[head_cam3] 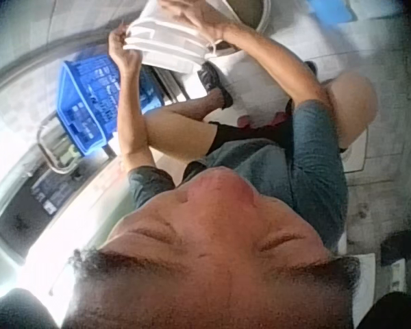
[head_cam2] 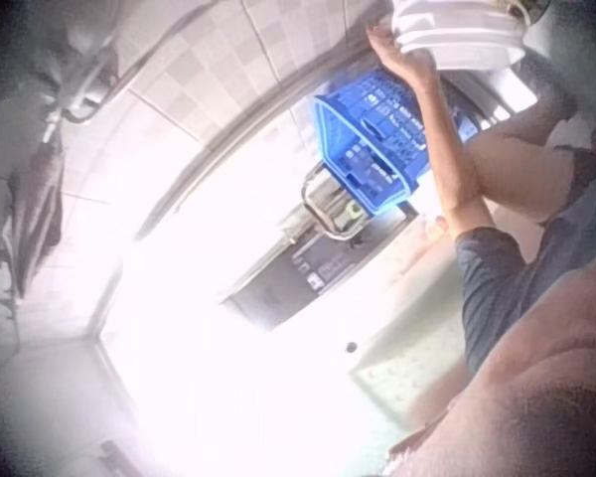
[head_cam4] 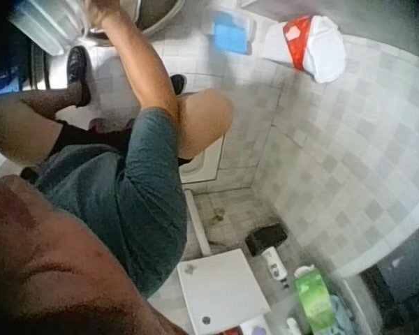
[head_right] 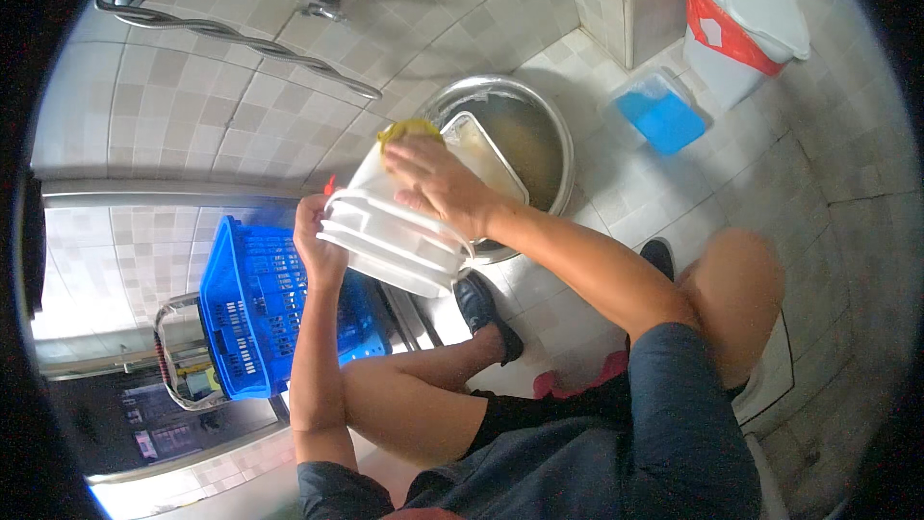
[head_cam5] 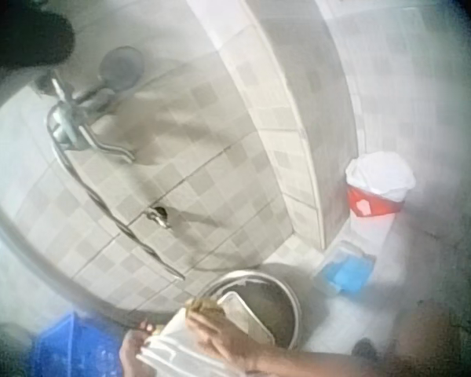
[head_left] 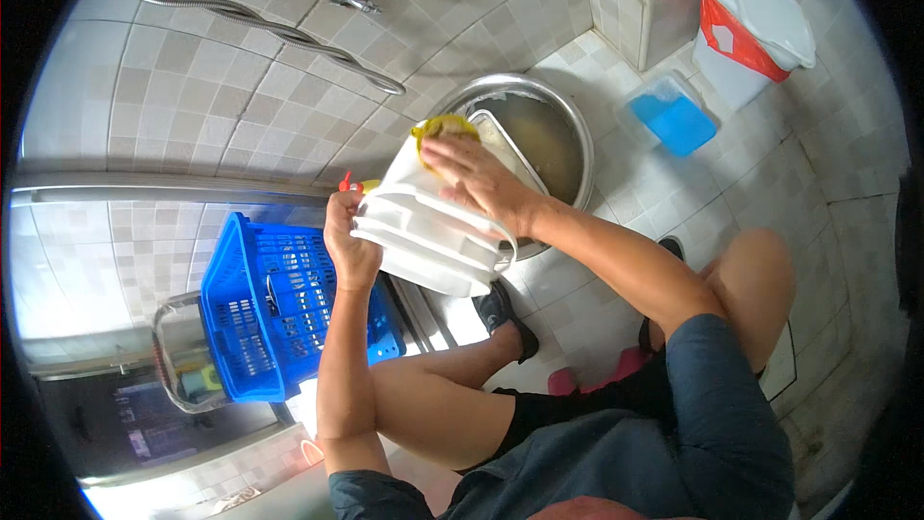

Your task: Clean white plastic buckets using a sponge and water in a bathroom sink area.

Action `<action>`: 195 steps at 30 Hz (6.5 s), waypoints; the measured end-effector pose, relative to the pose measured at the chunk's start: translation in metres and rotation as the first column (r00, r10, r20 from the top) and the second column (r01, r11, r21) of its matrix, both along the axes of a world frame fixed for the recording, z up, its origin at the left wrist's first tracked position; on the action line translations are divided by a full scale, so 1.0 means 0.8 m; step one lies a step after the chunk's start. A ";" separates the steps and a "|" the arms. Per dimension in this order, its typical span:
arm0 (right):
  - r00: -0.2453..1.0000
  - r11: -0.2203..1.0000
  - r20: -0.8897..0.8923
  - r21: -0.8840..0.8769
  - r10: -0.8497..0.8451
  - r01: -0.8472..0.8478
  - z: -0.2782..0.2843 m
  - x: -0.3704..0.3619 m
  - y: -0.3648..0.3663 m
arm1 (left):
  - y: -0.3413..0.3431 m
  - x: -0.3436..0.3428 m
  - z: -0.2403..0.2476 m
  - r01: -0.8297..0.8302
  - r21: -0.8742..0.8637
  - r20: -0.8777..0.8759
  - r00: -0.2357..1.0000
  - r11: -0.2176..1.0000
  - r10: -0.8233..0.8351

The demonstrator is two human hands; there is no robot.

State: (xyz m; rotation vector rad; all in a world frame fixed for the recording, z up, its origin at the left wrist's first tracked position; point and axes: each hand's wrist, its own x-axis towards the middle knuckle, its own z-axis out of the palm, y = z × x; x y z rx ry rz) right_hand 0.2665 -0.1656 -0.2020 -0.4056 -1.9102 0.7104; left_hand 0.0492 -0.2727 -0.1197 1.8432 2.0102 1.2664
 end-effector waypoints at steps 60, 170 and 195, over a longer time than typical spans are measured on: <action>0.967 0.953 -0.198 -0.288 -0.158 0.097 -0.009 0.019 0.025 | 0.011 -0.038 -0.036 -0.134 -0.445 0.828 0.316 0.885 0.464; 0.927 0.796 -0.365 -0.584 -0.085 -0.157 -0.019 -0.047 -0.073 | 0.027 -0.038 -0.055 -0.150 -0.417 0.891 0.125 0.897 0.435; 0.883 0.396 -0.181 -0.918 -0.433 0.006 -0.063 -0.039 0.026 | 0.068 0.026 -0.069 -0.138 -0.443 0.878 0.131 0.886 0.460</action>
